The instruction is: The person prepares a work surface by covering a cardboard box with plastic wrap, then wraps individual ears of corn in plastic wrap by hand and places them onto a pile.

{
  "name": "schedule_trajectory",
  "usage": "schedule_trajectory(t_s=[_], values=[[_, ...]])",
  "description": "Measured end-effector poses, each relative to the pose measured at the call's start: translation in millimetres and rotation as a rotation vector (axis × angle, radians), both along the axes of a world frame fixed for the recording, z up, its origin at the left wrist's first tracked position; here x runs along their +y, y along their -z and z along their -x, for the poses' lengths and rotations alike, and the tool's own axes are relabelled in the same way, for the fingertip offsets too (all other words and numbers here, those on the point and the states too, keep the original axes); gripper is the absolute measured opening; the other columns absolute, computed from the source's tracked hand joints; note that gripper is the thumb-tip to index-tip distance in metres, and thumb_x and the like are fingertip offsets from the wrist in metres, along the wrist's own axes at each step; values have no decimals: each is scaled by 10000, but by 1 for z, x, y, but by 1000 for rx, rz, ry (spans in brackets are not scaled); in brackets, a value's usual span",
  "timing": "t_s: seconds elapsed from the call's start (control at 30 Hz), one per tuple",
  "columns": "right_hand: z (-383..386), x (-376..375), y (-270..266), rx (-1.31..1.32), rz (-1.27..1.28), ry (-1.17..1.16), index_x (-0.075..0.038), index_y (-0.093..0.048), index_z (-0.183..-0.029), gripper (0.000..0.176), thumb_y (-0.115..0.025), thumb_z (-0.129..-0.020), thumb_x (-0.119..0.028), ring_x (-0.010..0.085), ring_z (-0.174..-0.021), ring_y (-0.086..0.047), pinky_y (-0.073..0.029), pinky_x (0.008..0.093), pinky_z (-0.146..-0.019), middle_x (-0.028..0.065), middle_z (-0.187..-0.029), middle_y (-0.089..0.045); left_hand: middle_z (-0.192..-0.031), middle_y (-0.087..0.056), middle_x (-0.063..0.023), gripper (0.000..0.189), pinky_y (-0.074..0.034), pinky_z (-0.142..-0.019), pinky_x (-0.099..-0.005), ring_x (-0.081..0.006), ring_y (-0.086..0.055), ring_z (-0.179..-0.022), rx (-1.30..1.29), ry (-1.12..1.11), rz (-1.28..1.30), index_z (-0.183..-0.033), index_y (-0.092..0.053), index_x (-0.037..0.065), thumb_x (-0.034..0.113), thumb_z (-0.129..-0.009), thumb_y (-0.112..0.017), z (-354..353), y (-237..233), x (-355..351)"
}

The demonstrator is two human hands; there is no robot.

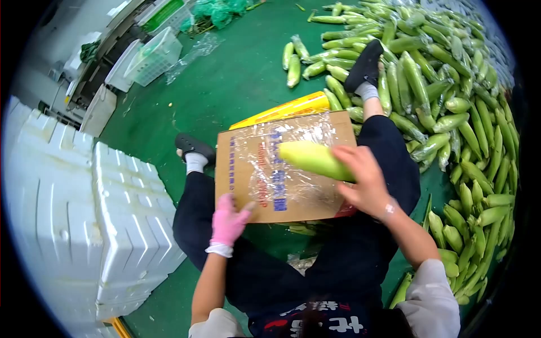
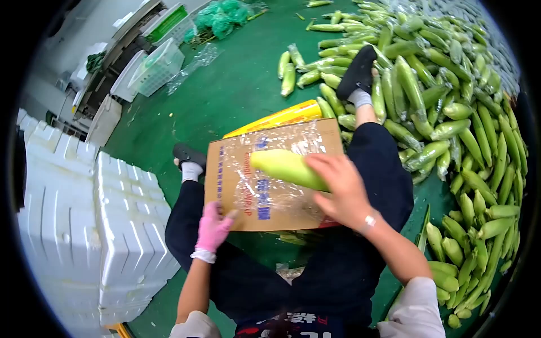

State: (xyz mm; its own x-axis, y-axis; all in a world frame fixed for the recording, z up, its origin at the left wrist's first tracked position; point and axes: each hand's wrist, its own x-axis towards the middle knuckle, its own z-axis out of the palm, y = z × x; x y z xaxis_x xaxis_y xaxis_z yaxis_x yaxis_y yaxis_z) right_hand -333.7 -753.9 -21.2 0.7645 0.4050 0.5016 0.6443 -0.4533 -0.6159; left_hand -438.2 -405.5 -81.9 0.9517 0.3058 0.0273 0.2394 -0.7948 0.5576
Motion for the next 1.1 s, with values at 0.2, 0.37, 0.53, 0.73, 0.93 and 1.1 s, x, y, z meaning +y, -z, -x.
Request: schedule_trajectory(t_s=[0.2,0.37,0.53,0.73,0.93,1.1], values=[[-20,101,53,219,-94,-139,-41,-552,-1298,594,-689,-721,-54,365,-1119,-530,-430,428,-1001,164,-1254,-582,-851,-639,-172,521,-509,-756,-473,-398,-647,-821,10,69,-345,-1012,-546,-7,449,-842,-731,-56,17,-10],[1,83,67,175,115,-261,-77,-558,-1320,615,-720,-727,-87,360,-1107,-537,-443,438,-986,144,-1282,-585,-541,-475,-30,214,-397,-425,-318,-188,-494,-449,404,-135,831,-822,-551,34,204,-952,-541,-30,-17,17],[-2,85,53,312,305,-550,-132,-552,-1359,656,-755,-735,-127,349,-1112,-531,-397,420,-1033,128,-1259,-603,-682,-543,-29,143,-429,-501,-285,-155,-531,-546,-69,-198,1446,-909,-590,35,151,-972,-535,1,-33,7],[-3,70,42,110,316,-167,-79,-593,-1177,477,-780,-763,-225,357,-999,-523,-411,418,-926,146,-1099,-581,-1069,-626,-140,510,-467,-878,-389,-281,-600,-1010,-330,540,69,-1151,-594,12,432,-881,-694,-56,-23,-49],[62,15,67,-24,419,199,-47,-596,-917,213,-731,-794,-158,336,-902,-552,-449,428,-753,114,-907,-544,-1040,-639,-141,689,-470,-902,-426,-316,-601,-1010,-153,822,-376,-1188,-587,34,465,-699,-811,-100,-17,-38],[-2,-11,57,457,-313,439,17,-660,-836,47,-616,-825,30,157,-612,-617,-506,317,-582,72,-693,-644,-944,-621,-148,563,-510,-795,-443,-355,-610,-900,-206,900,-258,-1084,-586,34,391,-714,-813,-71,-16,-41]])
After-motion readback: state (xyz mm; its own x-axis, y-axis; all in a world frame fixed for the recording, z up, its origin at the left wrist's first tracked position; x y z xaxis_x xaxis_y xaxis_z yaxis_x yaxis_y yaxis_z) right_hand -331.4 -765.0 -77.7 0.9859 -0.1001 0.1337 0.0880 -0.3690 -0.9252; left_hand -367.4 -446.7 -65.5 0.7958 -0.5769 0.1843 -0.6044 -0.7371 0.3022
